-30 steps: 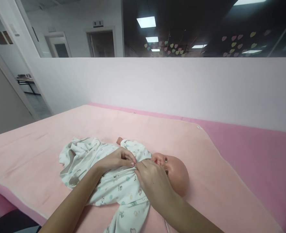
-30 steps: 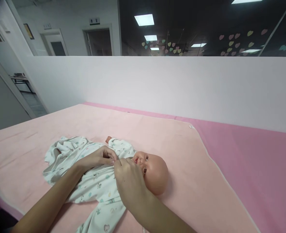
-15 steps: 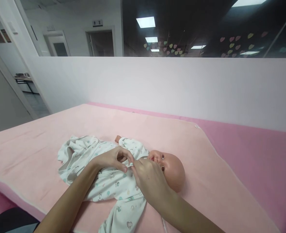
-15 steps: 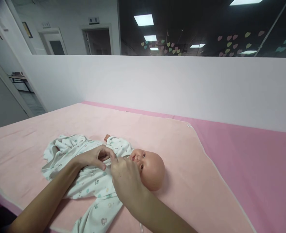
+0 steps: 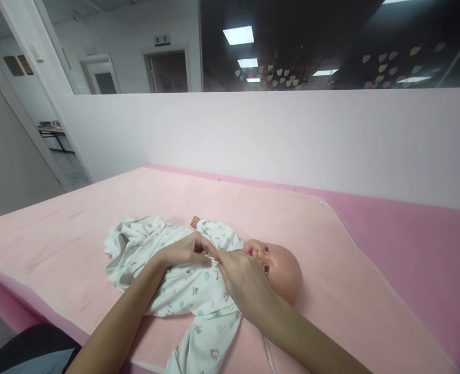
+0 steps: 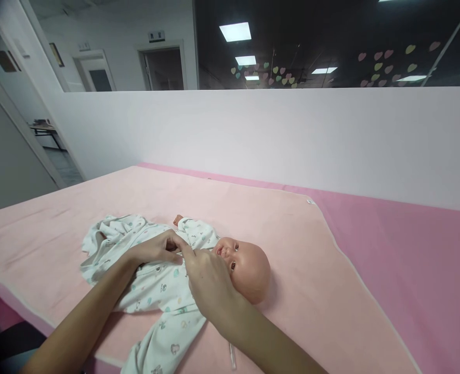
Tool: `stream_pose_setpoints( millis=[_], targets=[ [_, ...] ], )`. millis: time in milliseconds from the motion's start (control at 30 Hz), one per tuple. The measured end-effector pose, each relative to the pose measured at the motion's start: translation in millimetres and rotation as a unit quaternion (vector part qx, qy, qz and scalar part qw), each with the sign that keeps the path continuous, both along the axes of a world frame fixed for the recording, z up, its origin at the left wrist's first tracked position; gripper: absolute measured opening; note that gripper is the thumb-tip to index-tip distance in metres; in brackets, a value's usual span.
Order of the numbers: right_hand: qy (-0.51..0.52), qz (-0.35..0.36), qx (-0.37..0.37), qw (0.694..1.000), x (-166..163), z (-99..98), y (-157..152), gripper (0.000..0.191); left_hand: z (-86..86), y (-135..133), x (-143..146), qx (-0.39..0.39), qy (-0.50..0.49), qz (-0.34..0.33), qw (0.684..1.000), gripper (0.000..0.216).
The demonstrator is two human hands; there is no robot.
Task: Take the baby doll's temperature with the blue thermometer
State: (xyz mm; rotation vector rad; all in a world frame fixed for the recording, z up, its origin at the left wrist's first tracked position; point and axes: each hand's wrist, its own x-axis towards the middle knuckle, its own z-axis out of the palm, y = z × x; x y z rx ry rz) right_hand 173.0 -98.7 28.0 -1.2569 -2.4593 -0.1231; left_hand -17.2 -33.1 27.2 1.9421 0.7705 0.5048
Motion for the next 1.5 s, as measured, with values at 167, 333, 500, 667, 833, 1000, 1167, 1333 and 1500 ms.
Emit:
stream_pose_setpoints(
  millis=[167, 333, 500, 667, 833, 1000, 1167, 1333, 1500],
  targets=[
    [-0.012, -0.01, -0.022, 1.0, 0.4, 1.0, 0.7, 0.036, -1.5, 0.5, 0.8, 0.005, -0.015, -0.01, 1.0, 0.019],
    [-0.008, -0.017, -0.003, 1.0, 0.2, 1.3, 2.1, 0.039, -1.9, 0.9, 2.4, 0.015, -0.058, -0.032, 0.998, 0.013],
    [-0.001, -0.013, 0.004, 1.0, -1.1, 8.4, 1.6, 0.019, -1.5, -0.6, 2.5, -0.014, -0.025, -0.033, 0.999, 0.013],
    [-0.02, 0.001, 0.002, 1.0, -2.4, 10.1, -0.1, 0.035, -3.2, -0.5, 2.4, -0.07, -0.055, -0.029, 0.996, 0.015],
    [-0.036, 0.011, 0.012, 0.999, -3.8, 5.1, 0.5, 0.044, -1.5, -2.5, 2.4, -0.124, -0.102, -0.021, 0.987, 0.013],
    [-0.037, 0.006, 0.039, 0.999, -6.0, 3.6, 0.8, 0.049, -1.8, -3.7, 0.8, -0.144, -0.131, -0.014, 0.981, 0.014],
    [-0.048, 0.006, 0.044, 0.998, -7.8, 3.3, -1.4, 0.031, -6.2, -2.1, -2.1, -0.15, -0.136, -0.016, 0.979, 0.016],
    [-0.084, 0.013, 0.058, 0.995, -11.0, 5.0, -4.6, 0.017, -7.9, -2.5, -4.5, -0.154, -0.127, -0.023, 0.98, 0.016],
    [-0.133, 0.041, 0.082, 0.987, -11.9, 2.4, -3.9, 0.021, -7.2, -2.0, -2.0, -0.12, -0.104, -0.009, 0.987, 0.02]
  ],
)
